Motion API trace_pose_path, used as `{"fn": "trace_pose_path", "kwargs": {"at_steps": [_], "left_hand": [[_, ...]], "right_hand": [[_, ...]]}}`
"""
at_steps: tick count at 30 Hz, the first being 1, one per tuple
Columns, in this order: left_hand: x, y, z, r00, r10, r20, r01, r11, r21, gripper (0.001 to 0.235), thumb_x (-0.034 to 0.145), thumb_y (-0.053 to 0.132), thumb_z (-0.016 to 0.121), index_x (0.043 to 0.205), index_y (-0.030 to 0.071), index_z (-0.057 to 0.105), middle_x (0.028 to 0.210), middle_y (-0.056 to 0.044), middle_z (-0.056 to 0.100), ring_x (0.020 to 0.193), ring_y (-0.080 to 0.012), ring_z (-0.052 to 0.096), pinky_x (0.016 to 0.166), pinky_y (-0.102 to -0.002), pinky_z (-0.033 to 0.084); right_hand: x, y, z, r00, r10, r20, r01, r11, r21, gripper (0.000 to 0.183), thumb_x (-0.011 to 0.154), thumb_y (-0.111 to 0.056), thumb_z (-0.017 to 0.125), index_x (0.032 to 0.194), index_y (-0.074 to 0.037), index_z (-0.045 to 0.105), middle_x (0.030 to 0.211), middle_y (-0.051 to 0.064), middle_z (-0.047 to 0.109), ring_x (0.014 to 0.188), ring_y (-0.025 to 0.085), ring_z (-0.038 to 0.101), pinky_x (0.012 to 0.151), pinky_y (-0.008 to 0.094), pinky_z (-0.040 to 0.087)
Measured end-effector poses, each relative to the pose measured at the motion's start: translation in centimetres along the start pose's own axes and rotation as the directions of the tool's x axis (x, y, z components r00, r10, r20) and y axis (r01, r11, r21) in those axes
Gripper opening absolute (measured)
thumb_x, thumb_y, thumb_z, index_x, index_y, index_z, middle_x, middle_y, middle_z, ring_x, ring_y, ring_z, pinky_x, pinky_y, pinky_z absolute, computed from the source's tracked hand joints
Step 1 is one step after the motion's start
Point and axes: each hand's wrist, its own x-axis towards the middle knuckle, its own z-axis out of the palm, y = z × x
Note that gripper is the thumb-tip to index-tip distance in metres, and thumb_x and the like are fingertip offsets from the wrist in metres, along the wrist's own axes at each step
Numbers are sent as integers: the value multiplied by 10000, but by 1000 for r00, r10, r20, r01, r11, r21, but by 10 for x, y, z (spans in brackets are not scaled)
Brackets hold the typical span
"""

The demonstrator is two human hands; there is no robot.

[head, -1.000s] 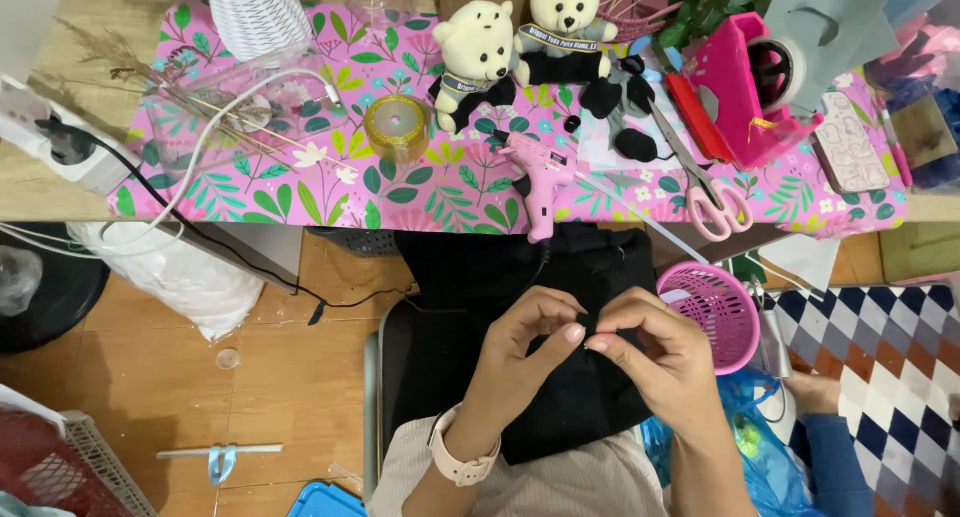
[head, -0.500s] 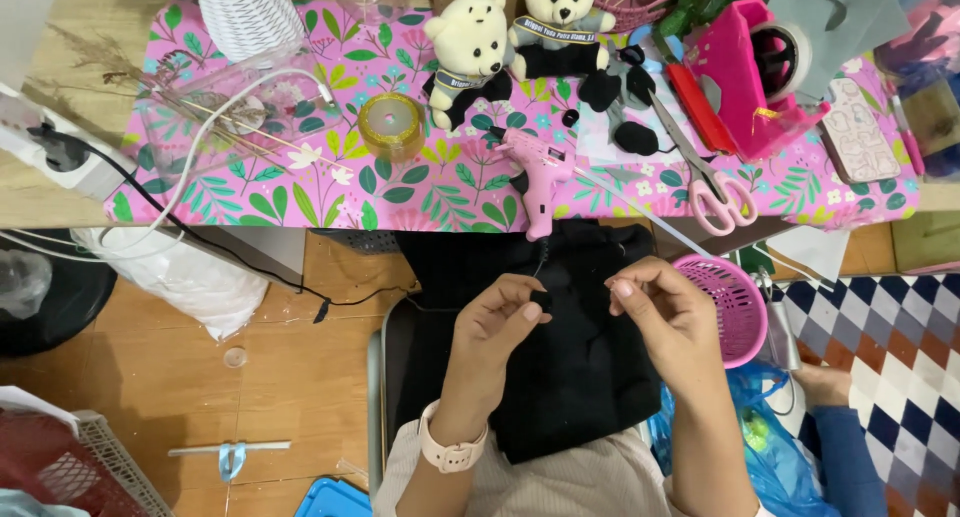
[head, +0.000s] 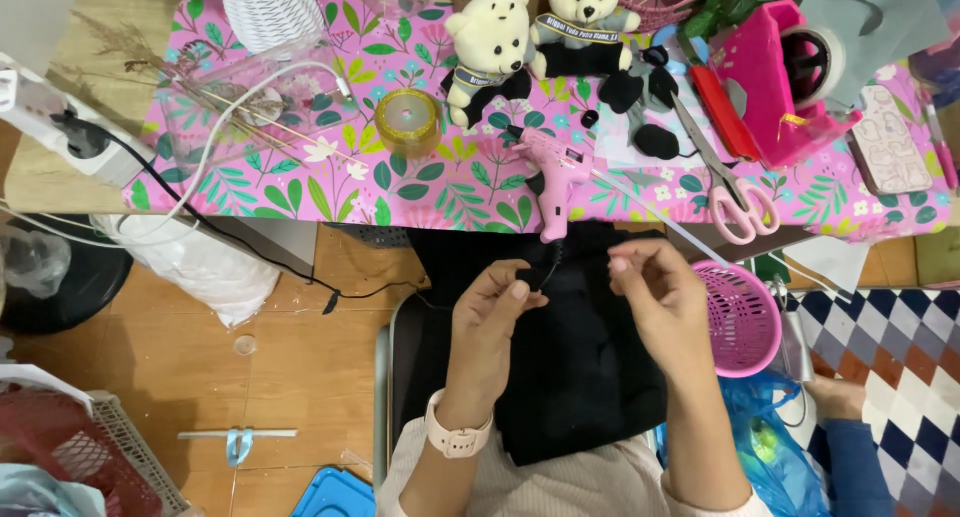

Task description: Using a hot glue gun to attach small black accessories like ears and hats to white bear figurines

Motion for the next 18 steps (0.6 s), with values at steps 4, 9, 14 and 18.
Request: {"fn": "trace_pose_path", "kwargs": {"at_steps": [4, 9, 14, 18], "left_hand": [[12, 1, -13, 995, 81, -50, -76, 993, 91, 130, 943, 145, 713, 890, 32, 677, 1016, -87, 625, 900, -149, 612, 890, -361, 544], [69, 16, -8, 958, 277, 78, -272, 784, 558, 142, 905, 198, 798, 965, 81, 743, 915, -71, 710, 845, -173, 681, 808, -329, 569], [143, 17, -3, 954, 245, 170, -293, 663, 688, 185, 916, 268, 765, 1021, 117, 758, 929, -77, 726, 886, -209, 697, 835, -333, 561], [170, 10, -5, 968, 197, 157, -251, 708, 660, 169, 892, 271, 769, 993, 136, 764, 876, -26, 730, 861, -148, 693, 818, -301, 559]], "right_hand": [[15, -2, 7, 999, -39, -6, 39, 998, -40, 117, 991, -23, 675, 1092, 12, 724, 830, 132, 644, 786, 191, 630, 768, 354, 555], [10, 0, 12, 997, -44, 61, 52, 989, -139, 122, 960, -46, 721, 1073, -11, 751, 813, 111, 662, 804, 182, 616, 772, 355, 546], [10, 11, 3, 1000, -5, 21, 9, 989, -149, 125, 969, -53, 720, 1085, -18, 752, 833, 124, 683, 839, 196, 637, 787, 374, 549], [32, 16, 11, 1000, -20, -4, 19, 980, -196, 139, 1016, -133, 694, 1090, -24, 738, 867, 132, 676, 876, 216, 652, 787, 402, 561]]}}
